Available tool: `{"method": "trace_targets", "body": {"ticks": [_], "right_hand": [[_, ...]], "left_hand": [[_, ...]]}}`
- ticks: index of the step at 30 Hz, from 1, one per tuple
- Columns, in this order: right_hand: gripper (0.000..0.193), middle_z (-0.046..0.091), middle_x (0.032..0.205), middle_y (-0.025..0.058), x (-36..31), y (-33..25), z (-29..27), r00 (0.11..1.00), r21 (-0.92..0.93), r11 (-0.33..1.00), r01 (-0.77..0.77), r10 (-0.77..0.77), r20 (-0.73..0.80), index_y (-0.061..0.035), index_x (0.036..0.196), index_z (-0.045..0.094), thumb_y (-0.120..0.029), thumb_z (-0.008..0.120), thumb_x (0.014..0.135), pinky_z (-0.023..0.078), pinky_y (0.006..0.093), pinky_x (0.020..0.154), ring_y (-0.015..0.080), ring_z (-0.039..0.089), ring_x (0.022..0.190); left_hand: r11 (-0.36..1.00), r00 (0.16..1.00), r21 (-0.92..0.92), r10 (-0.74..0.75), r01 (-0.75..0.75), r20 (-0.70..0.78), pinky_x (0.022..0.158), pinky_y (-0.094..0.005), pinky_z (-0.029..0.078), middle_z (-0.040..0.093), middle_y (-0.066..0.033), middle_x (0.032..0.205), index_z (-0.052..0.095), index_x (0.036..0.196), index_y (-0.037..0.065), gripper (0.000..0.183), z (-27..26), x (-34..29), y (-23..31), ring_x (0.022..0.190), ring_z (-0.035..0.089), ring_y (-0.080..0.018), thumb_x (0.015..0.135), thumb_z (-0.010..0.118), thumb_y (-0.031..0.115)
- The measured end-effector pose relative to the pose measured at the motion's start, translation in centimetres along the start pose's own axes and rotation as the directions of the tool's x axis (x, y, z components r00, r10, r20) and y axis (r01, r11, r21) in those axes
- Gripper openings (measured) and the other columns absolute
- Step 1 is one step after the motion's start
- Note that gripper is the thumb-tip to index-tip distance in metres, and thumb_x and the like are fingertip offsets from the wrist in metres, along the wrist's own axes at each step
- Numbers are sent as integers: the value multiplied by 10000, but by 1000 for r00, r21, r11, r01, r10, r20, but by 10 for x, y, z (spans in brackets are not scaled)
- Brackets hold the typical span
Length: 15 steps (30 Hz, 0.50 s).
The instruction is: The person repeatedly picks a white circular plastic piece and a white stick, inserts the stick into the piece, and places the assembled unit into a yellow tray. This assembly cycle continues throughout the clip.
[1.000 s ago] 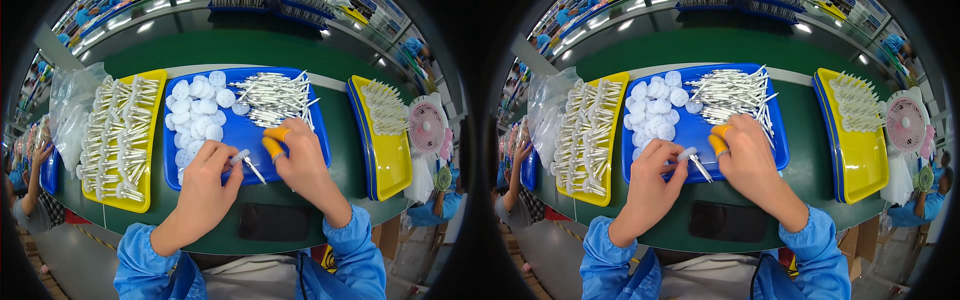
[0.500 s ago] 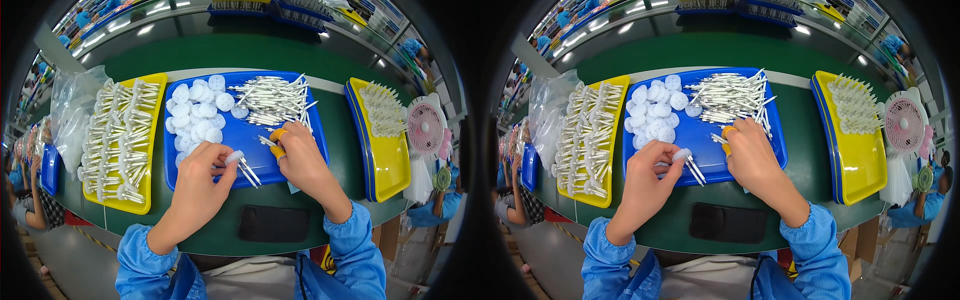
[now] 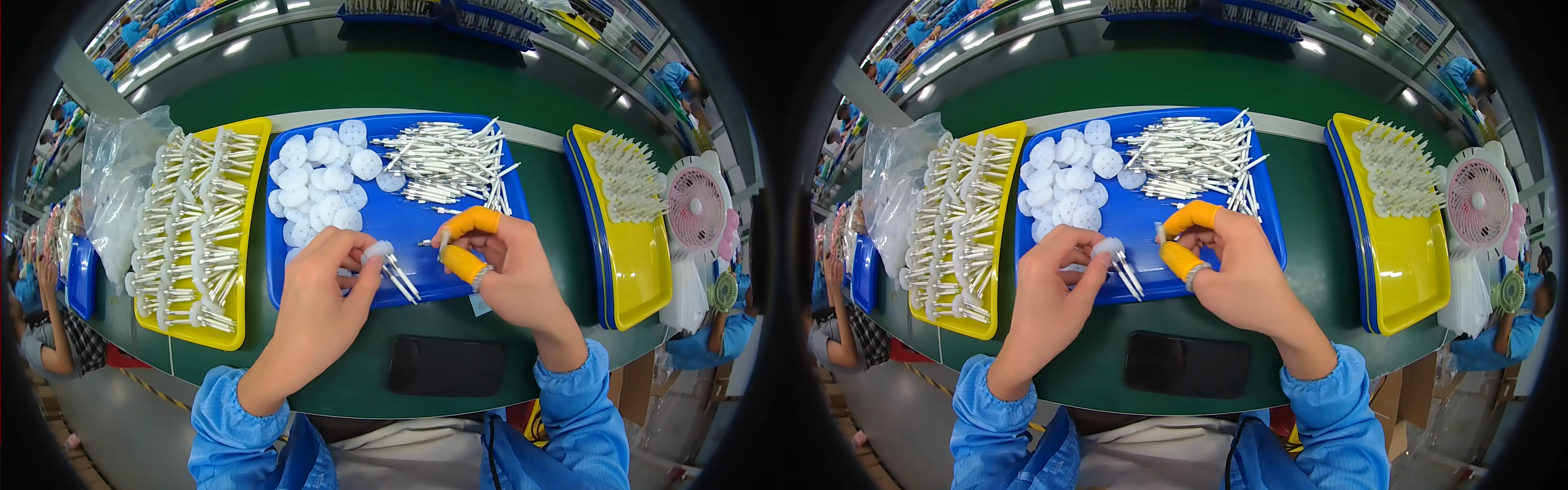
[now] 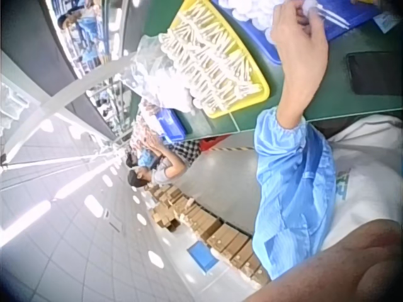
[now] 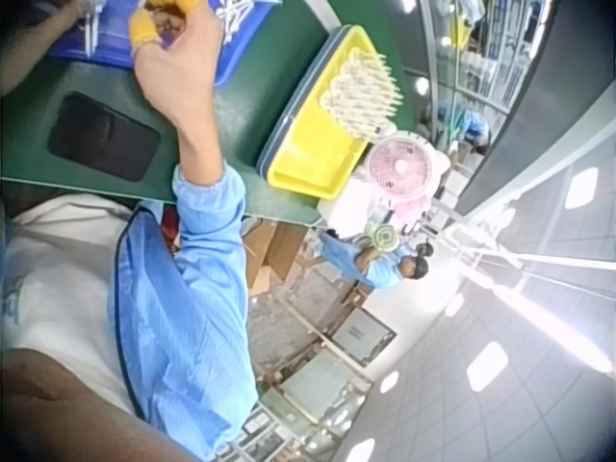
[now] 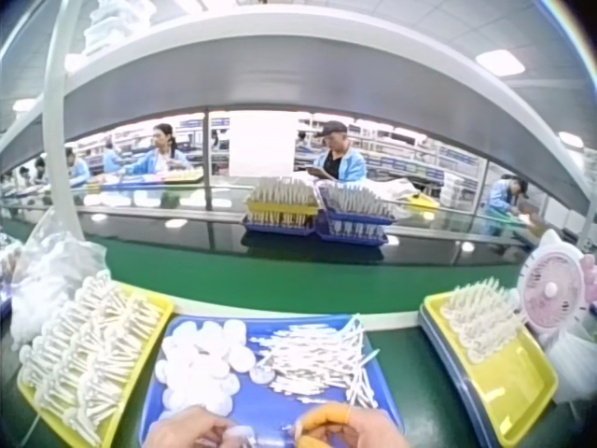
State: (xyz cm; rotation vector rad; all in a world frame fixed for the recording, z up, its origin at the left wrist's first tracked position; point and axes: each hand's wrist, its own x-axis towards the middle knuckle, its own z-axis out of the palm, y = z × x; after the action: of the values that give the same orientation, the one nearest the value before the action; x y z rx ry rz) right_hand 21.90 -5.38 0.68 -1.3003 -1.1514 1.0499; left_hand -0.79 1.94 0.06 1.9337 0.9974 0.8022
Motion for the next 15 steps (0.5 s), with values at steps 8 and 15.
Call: {"method": "trace_targets", "body": {"ticks": [8,15], "right_hand": [[251,695,1049,145,-12,2,-19,964,-704,661,259,-220,148,22,1097,779,59,770,848,544,437,889,326,661,1003],[318,686,1048,145,15,4,-8,913,-799,447,401,-127,388,36,1099,785,35,765,782,502,452,884,334,636,1018]], "left_hand": [[999,997,-10,-36,36,-67,737,-288,658,764,-93,1038,726,1141,-61,148,-7,3,-1,909,749,-113,1020,769,13],[998,997,-18,-65,64,-33,771,-289,674,754,-91,1061,722,1120,-61,138,-4,1,1,916,747,-110,1006,776,-5]]}}
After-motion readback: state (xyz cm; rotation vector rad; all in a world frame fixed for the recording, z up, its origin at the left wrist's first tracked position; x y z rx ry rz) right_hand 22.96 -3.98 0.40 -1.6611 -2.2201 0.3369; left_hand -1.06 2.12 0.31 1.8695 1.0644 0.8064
